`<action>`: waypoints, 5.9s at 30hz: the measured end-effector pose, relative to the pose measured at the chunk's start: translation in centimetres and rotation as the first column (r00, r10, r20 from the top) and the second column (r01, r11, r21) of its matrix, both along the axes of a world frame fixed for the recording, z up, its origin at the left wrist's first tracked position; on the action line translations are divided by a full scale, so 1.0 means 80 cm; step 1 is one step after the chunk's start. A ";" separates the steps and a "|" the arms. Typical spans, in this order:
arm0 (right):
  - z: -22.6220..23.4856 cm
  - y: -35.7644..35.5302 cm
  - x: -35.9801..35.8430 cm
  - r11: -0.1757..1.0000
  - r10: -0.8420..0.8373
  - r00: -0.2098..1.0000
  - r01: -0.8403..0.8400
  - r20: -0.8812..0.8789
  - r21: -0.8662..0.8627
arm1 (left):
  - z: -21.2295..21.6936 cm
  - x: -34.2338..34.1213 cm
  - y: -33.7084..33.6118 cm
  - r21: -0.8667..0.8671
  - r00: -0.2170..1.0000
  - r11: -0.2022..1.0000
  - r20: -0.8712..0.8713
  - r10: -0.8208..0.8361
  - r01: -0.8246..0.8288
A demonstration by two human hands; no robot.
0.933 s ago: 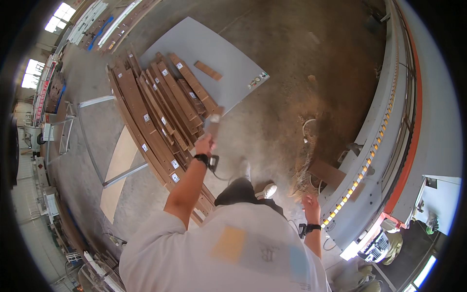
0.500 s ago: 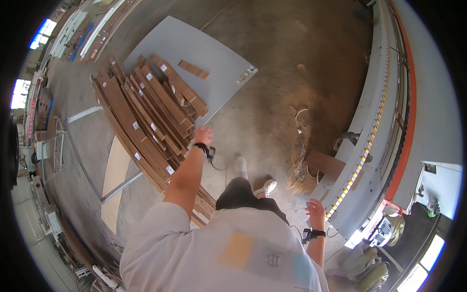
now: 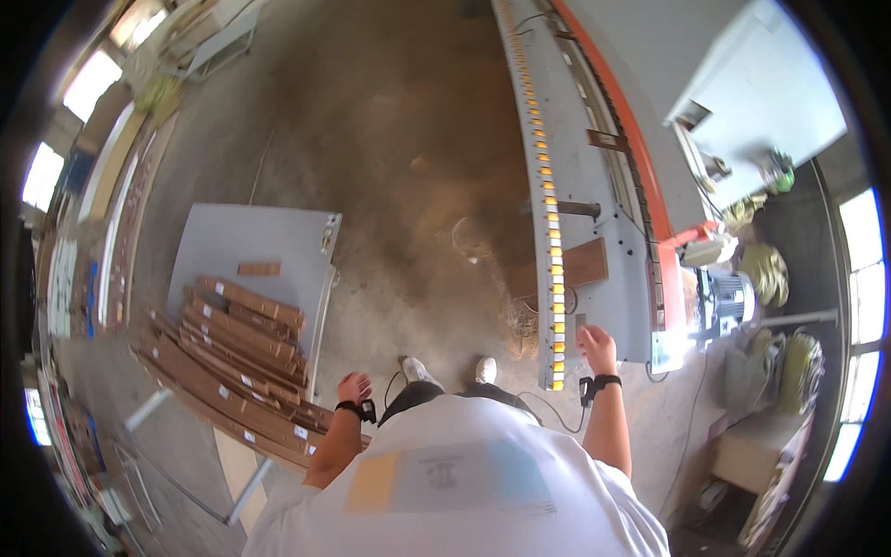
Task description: Feeding long wooden boards into an industrial edge-banding machine.
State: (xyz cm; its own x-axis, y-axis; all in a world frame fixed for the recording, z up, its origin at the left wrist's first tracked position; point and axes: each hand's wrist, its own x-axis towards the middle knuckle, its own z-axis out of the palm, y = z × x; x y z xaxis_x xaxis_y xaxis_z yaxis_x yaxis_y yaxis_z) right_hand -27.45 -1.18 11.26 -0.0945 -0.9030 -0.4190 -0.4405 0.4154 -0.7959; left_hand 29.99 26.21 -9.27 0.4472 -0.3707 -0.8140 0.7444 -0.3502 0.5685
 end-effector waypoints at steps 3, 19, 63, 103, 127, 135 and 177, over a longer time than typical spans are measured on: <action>0.001 -0.019 -0.035 0.997 -0.054 0.996 0.057 0.077 -0.042 | 0.046 0.014 -0.017 0.106 0.990 0.994 0.141 -0.028 0.013; -0.014 -0.208 -0.105 0.982 -0.113 0.926 0.159 0.361 -0.098 | 0.104 -0.150 -0.023 0.019 0.846 0.971 0.487 -0.217 0.238; 0.101 -0.036 0.024 0.969 0.248 0.559 -0.150 0.791 -0.197 | 0.380 -0.394 -0.297 0.307 -0.184 0.282 0.902 -0.390 0.909; -0.057 -0.310 -0.111 0.877 -0.412 0.454 0.434 0.790 0.208 | 0.281 -0.280 -0.185 -0.634 0.986 0.757 0.071 -0.148 0.159; 0.081 -0.091 -0.030 0.940 0.016 0.697 0.234 0.717 -0.249 | 0.351 -0.294 -0.234 -0.322 0.831 0.780 0.365 -0.420 0.536; 0.138 -0.057 0.059 0.939 0.342 0.533 -0.171 0.774 -0.297 | 0.329 -0.330 -0.259 -0.209 0.423 0.382 0.629 -0.653 0.900; 0.142 0.027 0.125 0.635 0.751 0.646 -0.764 -0.140 -0.116 | 0.308 -0.349 -0.279 -0.650 0.987 0.751 -0.011 -0.159 0.113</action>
